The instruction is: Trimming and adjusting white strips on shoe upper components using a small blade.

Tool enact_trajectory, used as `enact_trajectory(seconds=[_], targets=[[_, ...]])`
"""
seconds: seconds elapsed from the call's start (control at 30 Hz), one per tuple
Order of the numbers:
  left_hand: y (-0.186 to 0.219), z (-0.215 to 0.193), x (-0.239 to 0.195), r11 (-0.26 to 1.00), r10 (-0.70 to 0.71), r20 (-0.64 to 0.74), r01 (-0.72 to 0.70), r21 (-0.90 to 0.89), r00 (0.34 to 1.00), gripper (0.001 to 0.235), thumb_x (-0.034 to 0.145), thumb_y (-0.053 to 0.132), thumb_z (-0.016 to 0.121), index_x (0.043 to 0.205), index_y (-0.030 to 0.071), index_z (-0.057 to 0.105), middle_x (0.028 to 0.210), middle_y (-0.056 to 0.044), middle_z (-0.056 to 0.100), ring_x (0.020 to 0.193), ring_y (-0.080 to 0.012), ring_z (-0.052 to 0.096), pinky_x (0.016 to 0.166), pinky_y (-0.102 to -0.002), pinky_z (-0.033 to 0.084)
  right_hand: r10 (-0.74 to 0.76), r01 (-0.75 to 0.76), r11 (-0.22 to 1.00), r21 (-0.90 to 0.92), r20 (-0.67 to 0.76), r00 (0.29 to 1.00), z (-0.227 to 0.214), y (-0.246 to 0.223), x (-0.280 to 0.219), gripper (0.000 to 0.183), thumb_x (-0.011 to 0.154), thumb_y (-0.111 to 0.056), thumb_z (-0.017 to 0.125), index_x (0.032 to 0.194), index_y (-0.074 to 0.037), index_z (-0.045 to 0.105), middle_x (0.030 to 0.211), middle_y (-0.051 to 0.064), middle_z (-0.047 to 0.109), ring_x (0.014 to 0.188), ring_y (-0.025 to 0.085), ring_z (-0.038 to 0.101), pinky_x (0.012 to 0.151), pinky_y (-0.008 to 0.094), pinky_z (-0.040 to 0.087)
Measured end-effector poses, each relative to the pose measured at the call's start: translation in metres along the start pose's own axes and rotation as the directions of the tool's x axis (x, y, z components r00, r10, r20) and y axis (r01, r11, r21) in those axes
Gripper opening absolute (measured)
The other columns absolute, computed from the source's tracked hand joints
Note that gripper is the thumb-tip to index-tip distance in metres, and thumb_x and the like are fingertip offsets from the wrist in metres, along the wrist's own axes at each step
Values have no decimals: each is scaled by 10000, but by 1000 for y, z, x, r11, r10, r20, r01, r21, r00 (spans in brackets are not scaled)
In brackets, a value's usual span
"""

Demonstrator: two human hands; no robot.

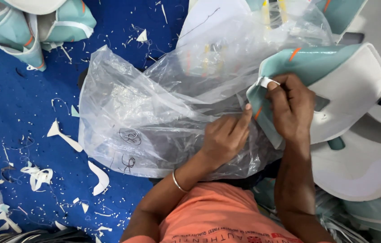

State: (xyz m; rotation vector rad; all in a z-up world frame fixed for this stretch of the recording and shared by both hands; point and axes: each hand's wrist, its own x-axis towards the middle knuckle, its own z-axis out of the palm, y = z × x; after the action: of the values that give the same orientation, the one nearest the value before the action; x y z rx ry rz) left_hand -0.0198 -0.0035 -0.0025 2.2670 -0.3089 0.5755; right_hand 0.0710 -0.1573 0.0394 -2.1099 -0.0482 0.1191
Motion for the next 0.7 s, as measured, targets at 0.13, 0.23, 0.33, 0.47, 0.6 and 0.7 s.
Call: enact_trajectory(seconds=[0.13,0.23,0.33,0.47,0.6,0.7], targets=[[-1,-1,3,997,-20,58,16,79,998,553,916,86,744,1437,3,579,804,-47,571,713,-213,613,628,-363,493,-12,13,1000,-21,17,1000,0,-2,-1,148,1065,-112,620,985,5,664,756,50,660,631,94,566,592,282,452],[2,3,3,997,-4,51,0,71,999,539,934,75,751,1438,-7,581,788,-50,563,698,-213,601,622,-369,496,-6,6,1000,10,17,1000,-3,-1,-1,156,1068,-113,607,982,8,654,749,40,651,629,88,561,588,275,450],[2,2,4,1000,-7,30,7,9,1000,540,958,65,728,1465,-3,552,848,-56,588,748,-218,614,668,-370,514,9,-11,997,76,19,1000,-3,6,1,157,1072,-110,597,981,11,640,754,31,647,640,83,566,598,267,458],[3,-1,9,999,-33,4,33,-5,999,551,932,69,734,1452,4,566,828,-63,585,742,-235,616,662,-384,514,2,-5,992,129,19,1000,-4,10,-6,153,1082,-103,592,984,9,632,783,22,648,661,77,566,615,262,466],[5,-1,0,995,-42,12,43,-89,999,573,922,56,729,1462,-5,548,837,-72,600,730,-239,615,681,-395,528,13,-12,995,101,-16,1000,1,9,-2,156,1066,-104,604,960,5,638,761,20,638,645,77,554,601,264,455],[3,2,2,987,-103,-36,98,-128,994,550,938,17,736,1457,0,554,820,-65,637,700,-236,631,654,-391,523,-19,18,1000,-15,-62,998,7,1,-1,187,1039,-128,694,933,18,648,712,45,603,631,97,511,583,283,426]])
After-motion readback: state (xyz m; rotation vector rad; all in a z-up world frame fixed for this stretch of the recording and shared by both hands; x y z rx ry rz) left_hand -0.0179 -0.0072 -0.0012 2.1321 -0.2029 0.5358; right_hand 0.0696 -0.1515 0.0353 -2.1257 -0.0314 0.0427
